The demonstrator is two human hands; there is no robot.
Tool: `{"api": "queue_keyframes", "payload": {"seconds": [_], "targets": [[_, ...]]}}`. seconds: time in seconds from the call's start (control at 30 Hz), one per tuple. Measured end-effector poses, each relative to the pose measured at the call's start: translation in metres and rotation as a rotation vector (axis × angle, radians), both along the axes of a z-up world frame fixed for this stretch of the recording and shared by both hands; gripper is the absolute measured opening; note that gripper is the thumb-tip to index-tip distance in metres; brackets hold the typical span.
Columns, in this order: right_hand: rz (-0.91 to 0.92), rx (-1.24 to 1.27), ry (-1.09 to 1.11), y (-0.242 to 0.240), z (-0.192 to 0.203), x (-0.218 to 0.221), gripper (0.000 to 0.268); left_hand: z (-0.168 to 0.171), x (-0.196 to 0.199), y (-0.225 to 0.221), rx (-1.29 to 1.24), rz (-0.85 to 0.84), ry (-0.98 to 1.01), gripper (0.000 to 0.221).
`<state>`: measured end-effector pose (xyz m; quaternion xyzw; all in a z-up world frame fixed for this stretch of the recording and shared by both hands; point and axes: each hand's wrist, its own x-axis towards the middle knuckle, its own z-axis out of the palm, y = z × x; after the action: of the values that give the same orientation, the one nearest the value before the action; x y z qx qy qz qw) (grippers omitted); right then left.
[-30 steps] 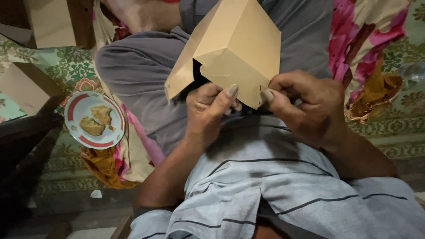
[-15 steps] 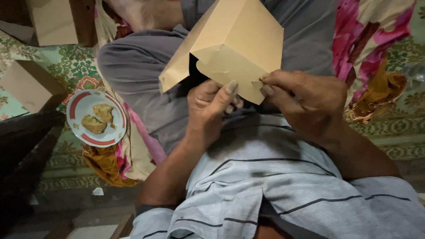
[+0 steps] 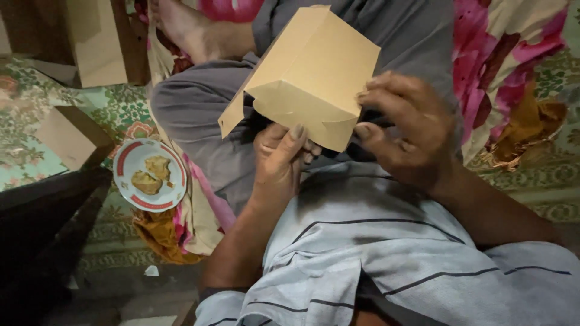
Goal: The person assembles a flat cardboard box by folding its sides and tucking in the flaps by hand.
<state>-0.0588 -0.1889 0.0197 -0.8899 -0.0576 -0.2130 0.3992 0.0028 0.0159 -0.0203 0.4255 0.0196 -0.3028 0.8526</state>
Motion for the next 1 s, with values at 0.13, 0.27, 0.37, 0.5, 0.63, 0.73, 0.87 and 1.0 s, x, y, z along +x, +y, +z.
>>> {"api": "queue_keyframes", "payload": {"seconds": [0.13,0.27,0.37,0.5,0.63,0.73,0.87,1.0], "targets": [[0.059,0.076,-0.008,0.004,-0.002,0.005,0.029,-0.017,-0.006,0.003,-0.091,0.026,-0.025,0.017],[0.091,0.057,-0.013,0.007,-0.005,0.008,0.025,-0.006,-0.008,0.001,0.03,-0.027,-0.062,0.01],[0.104,0.085,0.004,0.008,-0.005,0.008,0.024,-0.003,-0.008,0.001,0.125,-0.078,-0.116,0.007],[0.138,0.059,-0.026,0.009,-0.001,0.007,0.031,-0.022,-0.012,0.006,-0.042,-0.037,0.01,0.032],[0.197,0.058,-0.065,0.011,0.0,0.009,0.034,-0.032,-0.016,0.01,-0.182,-0.032,0.092,0.064],[0.191,0.005,-0.107,0.011,-0.003,0.008,0.033,-0.028,-0.014,0.011,-0.216,-0.072,0.104,0.067],[0.211,0.019,-0.098,0.011,-0.002,0.009,0.031,-0.037,-0.013,0.015,-0.16,-0.061,0.089,0.061],[0.213,0.024,-0.123,0.012,-0.005,0.01,0.033,-0.033,-0.014,0.014,-0.204,-0.065,0.093,0.062]]}}
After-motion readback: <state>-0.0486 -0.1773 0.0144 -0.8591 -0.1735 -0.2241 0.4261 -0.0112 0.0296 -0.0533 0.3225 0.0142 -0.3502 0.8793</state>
